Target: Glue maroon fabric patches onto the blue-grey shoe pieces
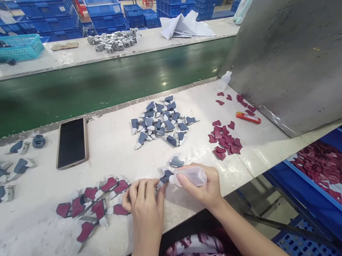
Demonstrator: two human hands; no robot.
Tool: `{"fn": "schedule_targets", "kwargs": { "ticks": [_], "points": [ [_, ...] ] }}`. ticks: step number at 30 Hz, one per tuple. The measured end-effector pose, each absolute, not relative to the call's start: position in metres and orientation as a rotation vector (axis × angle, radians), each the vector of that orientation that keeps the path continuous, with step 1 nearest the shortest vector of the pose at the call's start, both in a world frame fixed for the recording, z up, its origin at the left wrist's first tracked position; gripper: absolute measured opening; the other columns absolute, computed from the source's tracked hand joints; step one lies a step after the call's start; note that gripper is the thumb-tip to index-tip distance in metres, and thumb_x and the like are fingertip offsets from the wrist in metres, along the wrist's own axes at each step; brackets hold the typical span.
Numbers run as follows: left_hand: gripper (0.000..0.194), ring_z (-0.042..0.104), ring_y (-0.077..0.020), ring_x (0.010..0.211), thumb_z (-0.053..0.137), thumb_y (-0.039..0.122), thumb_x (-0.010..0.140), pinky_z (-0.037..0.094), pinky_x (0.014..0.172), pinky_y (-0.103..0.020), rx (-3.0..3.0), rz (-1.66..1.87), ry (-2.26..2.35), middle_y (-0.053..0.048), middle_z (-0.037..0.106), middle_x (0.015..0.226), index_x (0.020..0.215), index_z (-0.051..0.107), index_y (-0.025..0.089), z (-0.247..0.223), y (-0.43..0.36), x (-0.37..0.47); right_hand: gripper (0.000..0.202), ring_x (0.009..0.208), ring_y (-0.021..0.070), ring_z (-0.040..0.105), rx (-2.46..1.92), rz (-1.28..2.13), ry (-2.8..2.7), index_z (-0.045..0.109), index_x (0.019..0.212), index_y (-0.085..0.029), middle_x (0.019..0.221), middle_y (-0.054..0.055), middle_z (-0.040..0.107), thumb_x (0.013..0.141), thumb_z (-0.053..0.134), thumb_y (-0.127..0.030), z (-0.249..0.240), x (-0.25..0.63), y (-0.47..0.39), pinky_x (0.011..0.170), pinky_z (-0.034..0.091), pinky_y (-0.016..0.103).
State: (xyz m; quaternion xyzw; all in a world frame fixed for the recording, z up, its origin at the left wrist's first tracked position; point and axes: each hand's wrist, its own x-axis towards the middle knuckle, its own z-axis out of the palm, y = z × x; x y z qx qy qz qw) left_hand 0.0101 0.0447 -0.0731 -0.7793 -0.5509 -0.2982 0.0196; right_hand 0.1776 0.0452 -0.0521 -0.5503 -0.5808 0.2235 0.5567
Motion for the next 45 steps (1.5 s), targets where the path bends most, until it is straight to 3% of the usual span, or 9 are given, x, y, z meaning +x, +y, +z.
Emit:
{"fn": "schedule_targets", "kwargs": {
  "ticks": [18, 26, 31, 35, 39, 43, 45],
  "points": [
    [0.008, 0.059, -0.0279, 0.095, 0.063, 0.028, 0.091, 0.026, 0.091, -0.044, -2.372, -0.910, -1.745, -0.004, 0.072, 0.088, 0.092, 0.062, 0.021, -0.070, 0.043, 0.014, 0.011, 0.061, 0.0197, 0.067, -1.361, 0.422, -1.149, 0.071, 0.077, -0.017, 0.070, 0.006, 0.069, 0.084, 0.066, -0.024, -0.063, 0.185, 0.035, 0.056, 0.055, 0.030],
    [0.009, 0.059, -0.0313, 0.108, 0.059, 0.030, 0.093, 0.025, 0.097, -0.047, -2.313, -0.933, -1.748, -0.007, 0.073, 0.093, 0.096, 0.062, 0.022, -0.074, 0.043, 0.010, 0.024, 0.065, 0.0194, 0.068, -1.351, 0.475, -0.905, 0.068, 0.095, -0.018, 0.081, 0.005, 0.071, 0.075, 0.075, -0.030, -0.066, 0.201, 0.041, 0.057, 0.056, 0.029],
    [0.010, 0.062, -0.0306, 0.110, 0.060, 0.029, 0.092, 0.039, 0.097, -0.047, -2.317, -1.194, -1.752, -0.007, 0.075, 0.096, 0.099, 0.063, 0.023, -0.072, 0.043, 0.006, 0.041, 0.104, 0.0275, 0.070, -1.304, 0.499, -1.051, 0.061, 0.107, -0.020, 0.105, 0.010, 0.075, 0.071, 0.080, -0.024, -0.063, 0.207, 0.052, 0.090, 0.057, 0.041],
    [0.018, 0.071, -0.0249, 0.100, 0.064, 0.035, 0.088, 0.054, 0.091, -0.040, -2.223, -1.574, -2.132, -0.006, 0.076, 0.103, 0.101, 0.065, 0.024, -0.062, 0.036, 0.008, 0.046, 0.096, 0.0238, 0.072, -1.441, 0.543, -1.171, 0.065, 0.116, -0.022, 0.113, 0.010, 0.074, 0.074, 0.082, -0.027, -0.066, 0.206, 0.061, 0.085, 0.059, 0.037],
    [0.021, 0.073, -0.0236, 0.101, 0.072, 0.041, 0.081, 0.059, 0.093, -0.039, -1.714, -2.122, -2.743, -0.002, 0.079, 0.098, 0.093, 0.064, 0.025, -0.049, 0.030, 0.015, 0.067, 0.106, 0.0270, 0.066, -1.458, 0.368, -1.398, 0.062, 0.129, -0.024, 0.120, 0.011, 0.070, 0.067, 0.088, -0.036, -0.061, 0.224, 0.056, 0.091, 0.056, 0.041],
    [0.026, 0.073, -0.0238, 0.100, 0.077, 0.043, 0.077, 0.062, 0.086, -0.036, -1.412, -2.476, -2.897, -0.002, 0.080, 0.094, 0.090, 0.064, 0.025, -0.045, 0.035, 0.021, 0.035, 0.095, 0.0276, 0.062, -1.729, 0.012, -1.326, 0.074, 0.110, -0.023, 0.099, 0.010, 0.070, 0.078, 0.079, -0.035, -0.060, 0.261, 0.049, 0.085, 0.055, 0.045],
    [0.027, 0.074, -0.0234, 0.098, 0.078, 0.042, 0.077, 0.063, 0.084, -0.034, -1.360, -2.584, -2.894, -0.003, 0.080, 0.093, 0.093, 0.066, 0.024, -0.046, 0.038, 0.024, 0.028, 0.091, 0.0291, 0.063, -1.868, 0.002, -1.324, 0.078, 0.100, -0.022, 0.092, 0.009, 0.069, 0.075, 0.082, -0.034, -0.065, 0.276, 0.050, 0.079, 0.057, 0.046]
  ]
}}
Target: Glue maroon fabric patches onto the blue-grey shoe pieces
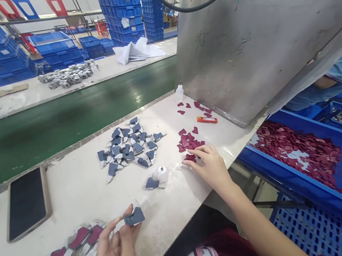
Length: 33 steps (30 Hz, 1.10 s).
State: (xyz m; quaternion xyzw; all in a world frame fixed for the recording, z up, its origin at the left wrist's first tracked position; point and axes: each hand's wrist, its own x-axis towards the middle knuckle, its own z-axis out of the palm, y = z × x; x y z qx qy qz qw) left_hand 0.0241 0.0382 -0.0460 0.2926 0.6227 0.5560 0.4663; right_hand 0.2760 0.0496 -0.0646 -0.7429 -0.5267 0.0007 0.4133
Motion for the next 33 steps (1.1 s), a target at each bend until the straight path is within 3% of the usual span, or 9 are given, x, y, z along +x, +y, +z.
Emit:
{"fn": "schedule_targets", "kwargs": {
  "ticks": [3, 6, 9, 12, 18, 22, 28, 33],
  "points": [
    [0.037, 0.074, -0.0228, 0.098, 0.080, 0.041, 0.073, 0.062, 0.085, -0.031, 0.697, 1.370, 1.449, -0.006, 0.079, 0.100, 0.103, 0.071, 0.021, -0.047, 0.040, 0.029, 0.020, 0.081, 0.0275, 0.066, -1.918, 0.059, -1.336, 0.079, 0.092, -0.021, 0.088, 0.008, 0.070, 0.074, 0.081, -0.029, -0.072, 0.283, 0.053, 0.073, 0.058, 0.044],
    [0.039, 0.074, -0.0225, 0.097, 0.084, 0.039, 0.069, 0.060, 0.088, -0.031, 0.658, 1.376, 1.391, -0.007, 0.078, 0.103, 0.101, 0.074, 0.018, -0.047, 0.037, 0.034, 0.014, 0.069, 0.0199, 0.068, -1.864, 0.117, -1.329, 0.077, 0.092, -0.019, 0.089, 0.006, 0.069, 0.085, 0.070, -0.028, -0.070, 0.278, 0.052, 0.069, 0.061, 0.039],
    [0.036, 0.075, -0.0208, 0.091, 0.086, 0.038, 0.066, 0.061, 0.085, -0.030, 0.599, 1.407, 1.341, -0.005, 0.080, 0.091, 0.093, 0.075, 0.018, -0.047, 0.034, 0.037, 0.018, 0.077, 0.0172, 0.069, -1.744, 0.030, -1.154, 0.076, 0.097, -0.018, 0.100, 0.008, 0.065, 0.089, 0.065, -0.030, -0.056, 0.266, 0.044, 0.071, 0.062, 0.034],
    [0.031, 0.076, -0.0204, 0.088, 0.086, 0.035, 0.067, 0.063, 0.082, -0.031, 0.593, 1.404, 1.304, -0.004, 0.080, 0.089, 0.092, 0.075, 0.018, -0.048, 0.031, 0.039, 0.016, 0.076, 0.0159, 0.067, -1.631, -0.033, -0.975, 0.077, 0.095, -0.020, 0.100, 0.007, 0.063, 0.085, 0.071, -0.031, -0.039, 0.249, 0.029, 0.069, 0.062, 0.032],
    [0.028, 0.075, -0.0198, 0.093, 0.084, 0.028, 0.070, 0.061, 0.085, -0.027, 0.684, 1.379, 1.301, -0.005, 0.078, 0.103, 0.096, 0.077, 0.021, -0.050, 0.025, 0.042, 0.021, 0.069, 0.0158, 0.071, -1.380, 0.628, -0.848, 0.073, 0.099, -0.022, 0.078, 0.001, 0.073, 0.079, 0.077, -0.025, -0.022, 0.191, 0.002, 0.064, 0.062, 0.026],
    [0.030, 0.074, -0.0207, 0.096, 0.085, 0.024, 0.069, 0.061, 0.084, -0.024, 0.760, 1.404, 1.346, -0.006, 0.076, 0.111, 0.098, 0.077, 0.022, -0.049, 0.023, 0.041, 0.011, 0.069, 0.0159, 0.072, -1.255, 1.060, -0.750, 0.075, 0.083, -0.020, 0.075, 0.002, 0.076, 0.078, 0.078, -0.029, -0.020, 0.166, 0.006, 0.066, 0.061, 0.025],
    [0.026, 0.073, -0.0212, 0.101, 0.084, 0.020, 0.069, 0.061, 0.083, -0.022, 0.843, 1.464, 1.331, -0.005, 0.076, 0.111, 0.094, 0.077, 0.022, -0.049, 0.020, 0.038, 0.012, 0.059, 0.0117, 0.065, -1.189, 1.213, -0.687, 0.077, 0.074, -0.019, 0.071, 0.002, 0.075, 0.073, 0.081, -0.030, -0.018, 0.157, 0.018, 0.060, 0.057, 0.022],
    [0.023, 0.072, -0.0230, 0.103, 0.084, 0.020, 0.069, 0.061, 0.081, -0.023, 0.855, 1.445, 1.333, -0.007, 0.077, 0.107, 0.090, 0.075, 0.020, -0.049, 0.018, 0.037, 0.013, 0.061, 0.0134, 0.066, -1.234, 1.190, -0.659, 0.078, 0.072, -0.020, 0.068, 0.002, 0.074, 0.068, 0.085, -0.030, -0.020, 0.155, 0.017, 0.059, 0.055, 0.023]
  ]
}}
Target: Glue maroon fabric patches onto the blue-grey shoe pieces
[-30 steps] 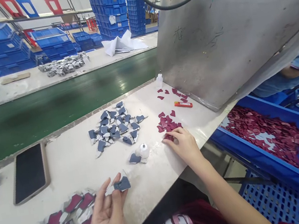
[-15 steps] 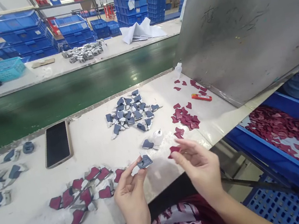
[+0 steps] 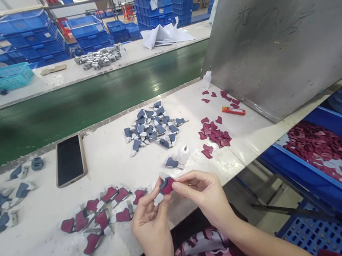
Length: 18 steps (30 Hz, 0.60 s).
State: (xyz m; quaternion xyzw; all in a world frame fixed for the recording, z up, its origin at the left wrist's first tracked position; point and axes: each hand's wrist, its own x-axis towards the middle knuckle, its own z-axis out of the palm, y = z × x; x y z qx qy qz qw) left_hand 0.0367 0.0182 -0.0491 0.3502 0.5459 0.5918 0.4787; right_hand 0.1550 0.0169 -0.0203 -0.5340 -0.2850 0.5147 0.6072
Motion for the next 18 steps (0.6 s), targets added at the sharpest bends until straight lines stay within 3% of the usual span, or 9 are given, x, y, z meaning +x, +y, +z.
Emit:
{"fn": "schedule_targets", "kwargs": {
  "ticks": [4, 10, 16, 18],
  "points": [
    [0.025, 0.073, -0.0248, 0.102, 0.085, 0.021, 0.067, 0.062, 0.080, -0.024, 0.840, 1.421, 1.303, -0.009, 0.078, 0.105, 0.089, 0.075, 0.019, -0.044, 0.019, 0.037, 0.009, 0.067, 0.0145, 0.067, -1.244, 1.095, -0.717, 0.078, 0.074, -0.021, 0.072, 0.002, 0.073, 0.072, 0.083, -0.028, -0.023, 0.154, 0.015, 0.062, 0.054, 0.024],
    [0.027, 0.076, -0.0145, 0.070, 0.089, 0.022, 0.061, 0.061, 0.068, -0.018, 0.703, 1.412, 1.274, -0.005, 0.079, 0.097, 0.082, 0.073, 0.019, -0.039, 0.022, 0.038, 0.002, 0.070, 0.0149, 0.066, -1.202, 0.922, -0.851, 0.077, 0.078, -0.023, 0.075, 0.002, 0.070, 0.079, 0.078, -0.022, -0.031, 0.145, 0.010, 0.060, 0.054, 0.025],
    [0.028, 0.076, -0.0144, 0.074, 0.090, 0.023, 0.060, 0.060, 0.070, -0.016, 0.649, 1.401, 1.283, -0.004, 0.080, 0.093, 0.080, 0.073, 0.018, -0.039, 0.022, 0.037, 0.005, 0.068, 0.0125, 0.064, -1.217, 0.746, -0.979, 0.076, 0.079, -0.022, 0.075, 0.001, 0.066, 0.081, 0.076, -0.017, -0.033, 0.145, 0.010, 0.058, 0.055, 0.022],
    [0.027, 0.075, -0.0130, 0.068, 0.090, 0.024, 0.060, 0.060, 0.067, -0.015, 0.672, 1.391, 1.254, -0.004, 0.080, 0.091, 0.080, 0.072, 0.018, -0.037, 0.023, 0.036, 0.012, 0.073, 0.0132, 0.064, -1.224, 0.814, -0.970, 0.077, 0.090, -0.024, 0.085, 0.003, 0.067, 0.079, 0.077, -0.020, -0.031, 0.151, 0.012, 0.059, 0.056, 0.022]
  ]
}}
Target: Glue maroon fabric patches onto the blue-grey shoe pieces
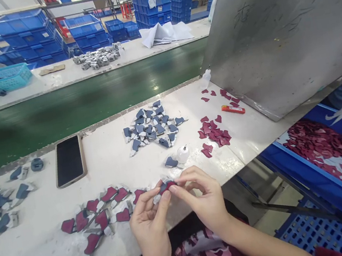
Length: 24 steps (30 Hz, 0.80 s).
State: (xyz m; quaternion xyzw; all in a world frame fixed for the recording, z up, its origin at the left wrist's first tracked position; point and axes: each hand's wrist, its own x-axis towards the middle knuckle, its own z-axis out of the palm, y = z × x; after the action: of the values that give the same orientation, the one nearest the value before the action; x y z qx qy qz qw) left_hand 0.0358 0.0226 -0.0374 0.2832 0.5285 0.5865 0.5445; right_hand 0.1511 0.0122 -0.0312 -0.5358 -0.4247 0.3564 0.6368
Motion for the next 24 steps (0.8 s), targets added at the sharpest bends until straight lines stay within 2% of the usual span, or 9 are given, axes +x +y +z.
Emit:
{"fn": "schedule_targets", "kwargs": {
  "ticks": [2, 4, 9, 12, 15, 20, 24],
  "points": [
    [0.026, 0.075, -0.0135, 0.066, 0.089, 0.024, 0.062, 0.060, 0.066, -0.017, 0.729, 1.368, 1.229, -0.005, 0.080, 0.092, 0.081, 0.073, 0.018, -0.034, 0.023, 0.034, 0.026, 0.081, 0.0152, 0.065, -1.190, 0.983, -0.981, 0.076, 0.104, -0.025, 0.098, 0.005, 0.067, 0.078, 0.078, -0.025, -0.029, 0.160, 0.015, 0.062, 0.058, 0.023],
    [0.026, 0.076, -0.0162, 0.070, 0.088, 0.024, 0.063, 0.061, 0.068, -0.019, 0.815, 1.337, 1.227, -0.006, 0.080, 0.094, 0.084, 0.074, 0.018, -0.029, 0.024, 0.031, 0.029, 0.085, 0.0162, 0.066, -1.110, 1.169, -0.995, 0.076, 0.107, -0.026, 0.098, 0.005, 0.066, 0.079, 0.078, -0.029, -0.027, 0.168, 0.019, 0.065, 0.060, 0.024],
    [0.029, 0.076, -0.0206, 0.070, 0.087, 0.026, 0.063, 0.063, 0.067, -0.022, 1.005, 1.228, 1.310, -0.006, 0.079, 0.081, 0.090, 0.079, 0.018, -0.019, 0.022, 0.028, 0.022, 0.071, 0.0129, 0.065, -0.989, 1.367, -0.878, 0.081, 0.091, -0.024, 0.081, 0.000, 0.063, 0.070, 0.084, -0.028, -0.024, 0.176, 0.024, 0.068, 0.060, 0.026],
    [0.029, 0.076, -0.0206, 0.069, 0.086, 0.028, 0.065, 0.063, 0.068, -0.023, 1.028, 1.224, 1.362, -0.005, 0.079, 0.078, 0.092, 0.079, 0.019, -0.016, 0.016, 0.031, 0.018, 0.065, 0.0113, 0.063, -1.017, 1.372, -0.819, 0.080, 0.084, -0.022, 0.078, 0.000, 0.064, 0.068, 0.086, -0.027, -0.025, 0.174, 0.022, 0.063, 0.058, 0.024],
    [0.029, 0.077, -0.0203, 0.073, 0.085, 0.027, 0.067, 0.063, 0.072, -0.022, 1.027, 1.239, 1.390, -0.005, 0.079, 0.080, 0.095, 0.079, 0.021, -0.017, 0.012, 0.033, 0.015, 0.064, 0.0107, 0.061, -1.044, 1.298, -0.847, 0.080, 0.087, -0.023, 0.077, 0.000, 0.063, 0.072, 0.083, -0.026, -0.028, 0.171, 0.018, 0.062, 0.057, 0.024],
    [0.031, 0.076, -0.0192, 0.072, 0.086, 0.027, 0.066, 0.062, 0.071, -0.021, 0.978, 1.228, 1.361, -0.004, 0.080, 0.079, 0.097, 0.079, 0.022, -0.017, 0.013, 0.033, 0.019, 0.076, 0.0157, 0.063, -1.059, 1.166, -1.002, 0.079, 0.101, -0.027, 0.083, 0.003, 0.065, 0.083, 0.074, -0.028, -0.030, 0.172, 0.015, 0.072, 0.058, 0.030],
    [0.033, 0.076, -0.0195, 0.067, 0.086, 0.029, 0.064, 0.063, 0.067, -0.021, 0.912, 1.250, 1.406, -0.004, 0.078, 0.073, 0.095, 0.080, 0.020, -0.010, 0.013, 0.036, 0.020, 0.081, 0.0167, 0.064, -1.047, 1.164, -1.004, 0.079, 0.103, -0.028, 0.088, 0.004, 0.065, 0.084, 0.074, -0.029, -0.028, 0.171, 0.015, 0.073, 0.058, 0.031]
  ]
}}
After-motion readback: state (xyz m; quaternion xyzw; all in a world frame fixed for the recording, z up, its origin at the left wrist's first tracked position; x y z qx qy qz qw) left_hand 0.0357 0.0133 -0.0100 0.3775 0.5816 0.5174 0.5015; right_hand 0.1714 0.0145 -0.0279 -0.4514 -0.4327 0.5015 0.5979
